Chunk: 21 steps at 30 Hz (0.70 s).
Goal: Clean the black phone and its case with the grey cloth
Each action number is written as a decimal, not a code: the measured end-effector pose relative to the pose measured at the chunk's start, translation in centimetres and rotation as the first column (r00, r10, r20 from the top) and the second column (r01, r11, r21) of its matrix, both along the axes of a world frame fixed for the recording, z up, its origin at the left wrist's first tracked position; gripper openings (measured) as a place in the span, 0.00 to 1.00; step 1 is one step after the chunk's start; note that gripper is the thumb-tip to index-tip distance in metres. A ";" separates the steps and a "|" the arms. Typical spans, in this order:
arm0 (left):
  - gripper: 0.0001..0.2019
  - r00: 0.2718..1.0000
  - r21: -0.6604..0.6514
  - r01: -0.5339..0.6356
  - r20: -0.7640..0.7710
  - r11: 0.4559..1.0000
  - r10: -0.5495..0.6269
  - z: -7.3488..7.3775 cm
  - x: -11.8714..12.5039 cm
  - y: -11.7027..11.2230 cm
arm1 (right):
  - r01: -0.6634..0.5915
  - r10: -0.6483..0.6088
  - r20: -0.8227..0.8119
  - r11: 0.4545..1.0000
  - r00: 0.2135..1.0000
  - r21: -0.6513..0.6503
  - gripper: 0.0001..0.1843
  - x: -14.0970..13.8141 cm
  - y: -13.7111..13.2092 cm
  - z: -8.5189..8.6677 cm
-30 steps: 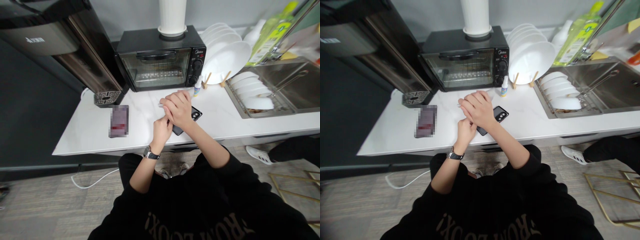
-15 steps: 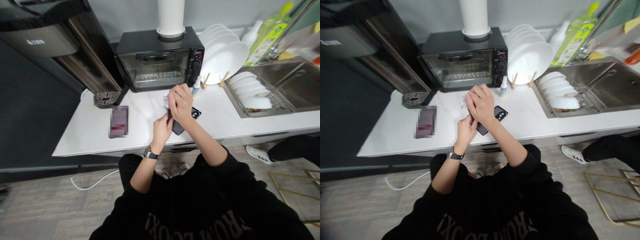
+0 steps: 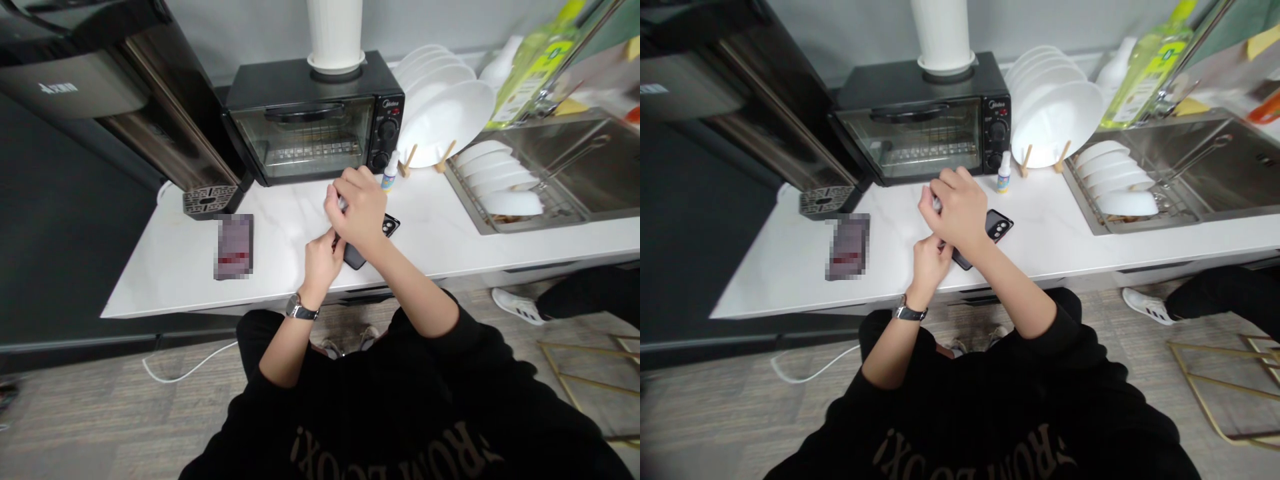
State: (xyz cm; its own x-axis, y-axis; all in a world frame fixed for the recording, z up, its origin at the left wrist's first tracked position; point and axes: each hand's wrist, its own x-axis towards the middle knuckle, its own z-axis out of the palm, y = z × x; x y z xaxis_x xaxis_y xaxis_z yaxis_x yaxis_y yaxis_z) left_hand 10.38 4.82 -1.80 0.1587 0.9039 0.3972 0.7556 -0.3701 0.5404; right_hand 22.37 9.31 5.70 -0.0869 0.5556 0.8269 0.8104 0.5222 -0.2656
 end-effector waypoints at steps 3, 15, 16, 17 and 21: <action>0.08 0.999 -0.006 -0.012 -0.049 1.000 0.011 0.0 -0.1 0.0 | -0.023 0.026 -0.034 0.998 0.999 0.066 0.26 -0.2 -0.6 -0.7; 0.10 1.000 -0.041 -0.008 -0.023 0.999 0.007 0.4 0.2 -0.1 | -0.110 0.111 -0.096 0.994 0.989 0.006 0.25 1.2 0.0 -0.8; 0.11 1.000 -0.044 -0.008 -0.017 0.999 0.007 0.4 0.2 -0.1 | -0.095 0.090 -0.135 0.995 0.987 -0.038 0.26 1.1 -0.1 -0.4; 0.11 1.000 -0.043 -0.008 -0.011 0.999 0.007 0.5 0.2 -0.1 | -0.093 0.080 -0.159 0.993 0.984 -0.076 0.27 1.0 -0.2 -0.1; 0.12 1.000 -0.014 -0.004 -0.009 1.000 0.004 0.6 0.3 -0.3 | -0.113 0.105 -0.087 0.990 0.991 -0.090 0.29 1.6 -0.5 0.5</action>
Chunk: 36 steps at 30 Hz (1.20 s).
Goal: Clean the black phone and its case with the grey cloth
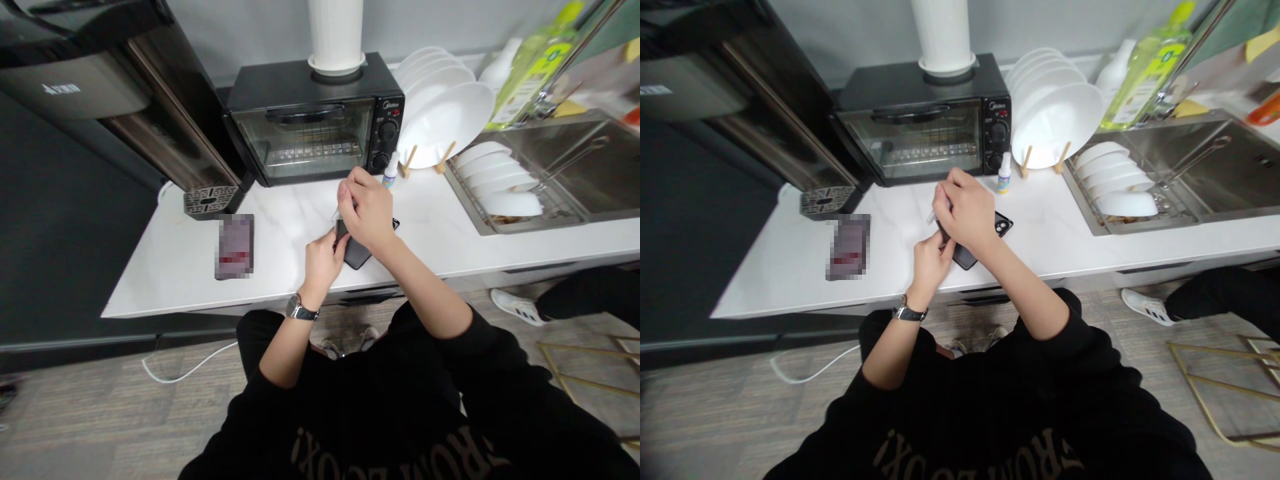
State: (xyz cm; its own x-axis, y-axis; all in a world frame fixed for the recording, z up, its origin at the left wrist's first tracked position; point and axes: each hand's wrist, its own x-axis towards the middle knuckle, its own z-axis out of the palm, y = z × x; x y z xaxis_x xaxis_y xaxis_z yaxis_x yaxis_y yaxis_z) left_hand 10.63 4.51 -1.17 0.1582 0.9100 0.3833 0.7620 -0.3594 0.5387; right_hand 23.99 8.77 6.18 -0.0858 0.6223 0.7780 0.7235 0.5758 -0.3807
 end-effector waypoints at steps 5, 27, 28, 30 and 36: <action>0.12 0.995 0.018 -0.016 -0.096 1.000 0.018 -0.5 -0.2 0.2 | -0.148 0.097 0.277 0.974 0.956 0.170 0.19 0.7 -0.2 -0.9; 0.11 1.000 0.001 0.003 0.025 1.000 -0.003 -0.2 -0.1 0.1 | -0.118 0.114 0.037 0.982 0.993 0.150 0.25 0.8 0.6 -2.9; 0.11 1.000 0.001 0.001 0.029 1.000 -0.001 -0.2 -0.2 0.1 | -0.141 0.131 0.065 0.971 0.989 0.193 0.24 1.1 0.6 -3.3; 0.11 1.000 0.005 0.001 0.017 1.000 -0.001 -0.4 -0.1 0.1 | -0.175 0.155 0.095 0.954 0.983 0.246 0.23 1.4 0.5 -3.5; 0.11 0.998 0.015 0.001 -0.066 1.000 0.000 -0.6 -0.1 0.2 | -0.077 0.068 0.177 0.996 0.982 0.047 0.29 0.4 -0.4 -0.2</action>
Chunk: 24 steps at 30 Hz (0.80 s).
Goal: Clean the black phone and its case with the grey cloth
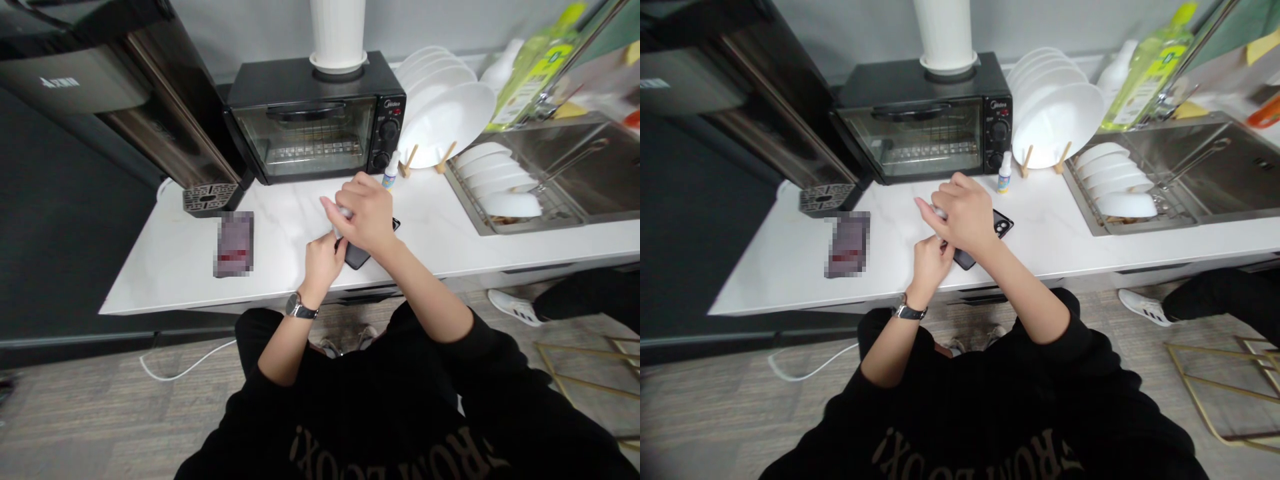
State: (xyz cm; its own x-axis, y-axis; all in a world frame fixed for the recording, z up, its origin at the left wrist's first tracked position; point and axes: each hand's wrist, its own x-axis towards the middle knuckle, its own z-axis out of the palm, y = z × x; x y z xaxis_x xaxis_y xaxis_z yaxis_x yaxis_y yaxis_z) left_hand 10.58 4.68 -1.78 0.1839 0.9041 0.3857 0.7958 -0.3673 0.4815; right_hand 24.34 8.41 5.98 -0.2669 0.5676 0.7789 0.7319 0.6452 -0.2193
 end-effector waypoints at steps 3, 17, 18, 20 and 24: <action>0.10 1.000 -0.008 -0.016 0.001 1.000 0.016 0.1 0.0 0.0 | -0.022 0.019 0.133 0.999 0.991 0.024 0.27 -0.4 0.5 0.6; 0.09 1.000 -0.029 -0.008 -0.005 1.000 0.008 0.4 0.1 0.0 | 0.156 -0.164 -0.165 0.986 0.973 -0.060 0.17 -1.5 0.2 -1.3; 0.09 1.000 -0.033 -0.011 -0.011 0.999 0.011 0.4 0.1 0.0 | 0.152 -0.160 -0.143 0.986 0.977 -0.065 0.16 -1.6 0.2 -1.0; 0.08 0.999 -0.041 -0.015 -0.030 0.999 0.014 0.3 0.0 0.1 | 0.131 -0.134 -0.080 0.990 0.988 -0.050 0.16 -1.6 0.1 -0.6; 0.08 0.998 -0.050 -0.013 -0.061 0.999 0.010 0.3 -0.1 0.1 | 0.061 -0.063 0.048 0.998 0.997 0.027 0.17 -1.5 0.2 -1.4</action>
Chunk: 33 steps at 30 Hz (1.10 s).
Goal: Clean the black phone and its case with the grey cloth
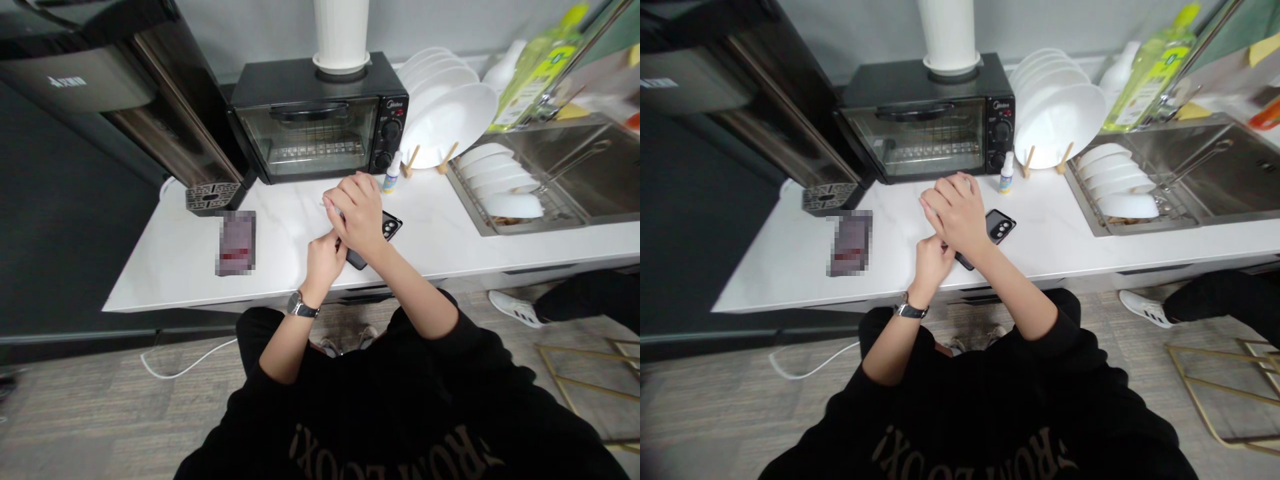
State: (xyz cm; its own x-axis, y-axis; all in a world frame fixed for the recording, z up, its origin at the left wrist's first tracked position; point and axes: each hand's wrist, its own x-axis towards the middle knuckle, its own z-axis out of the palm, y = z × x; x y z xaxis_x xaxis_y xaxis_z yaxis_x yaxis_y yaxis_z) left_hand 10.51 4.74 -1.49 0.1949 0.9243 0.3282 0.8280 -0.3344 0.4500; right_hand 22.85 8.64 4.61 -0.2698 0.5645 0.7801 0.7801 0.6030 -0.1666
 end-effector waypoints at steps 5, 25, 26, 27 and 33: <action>0.08 0.998 0.017 0.010 -0.056 1.000 -0.009 -0.1 0.0 0.1 | -0.083 0.081 0.027 0.987 0.996 0.136 0.12 0.3 0.6 -2.4; 0.11 0.998 0.067 0.019 0.064 0.998 -0.023 0.2 0.1 -0.3 | 0.082 -0.093 -0.138 0.993 0.986 -0.079 0.34 1.5 -0.5 0.7; 0.11 0.998 0.067 0.019 0.056 0.998 -0.023 0.2 0.0 -0.3 | 0.071 -0.076 -0.111 0.996 0.991 -0.047 0.33 1.6 -0.6 0.0; 0.11 0.999 0.069 0.018 0.045 0.997 -0.022 0.1 0.0 -0.2 | 0.060 -0.062 -0.084 0.998 0.995 -0.018 0.32 1.7 -0.8 -0.7; 0.09 0.999 0.066 -0.016 -0.043 0.998 0.019 -0.2 -0.1 0.1 | 0.068 -0.068 -0.008 0.995 0.998 0.072 0.24 1.2 -1.0 -1.9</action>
State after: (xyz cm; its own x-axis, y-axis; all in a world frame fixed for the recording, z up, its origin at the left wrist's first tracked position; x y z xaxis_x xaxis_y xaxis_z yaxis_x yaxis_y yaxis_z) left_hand 10.40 4.85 -1.72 0.1939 0.9045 0.3798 0.8523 -0.3470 0.3913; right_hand 24.00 7.63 2.67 -0.2285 0.5232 0.8210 0.8189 0.5594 -0.1286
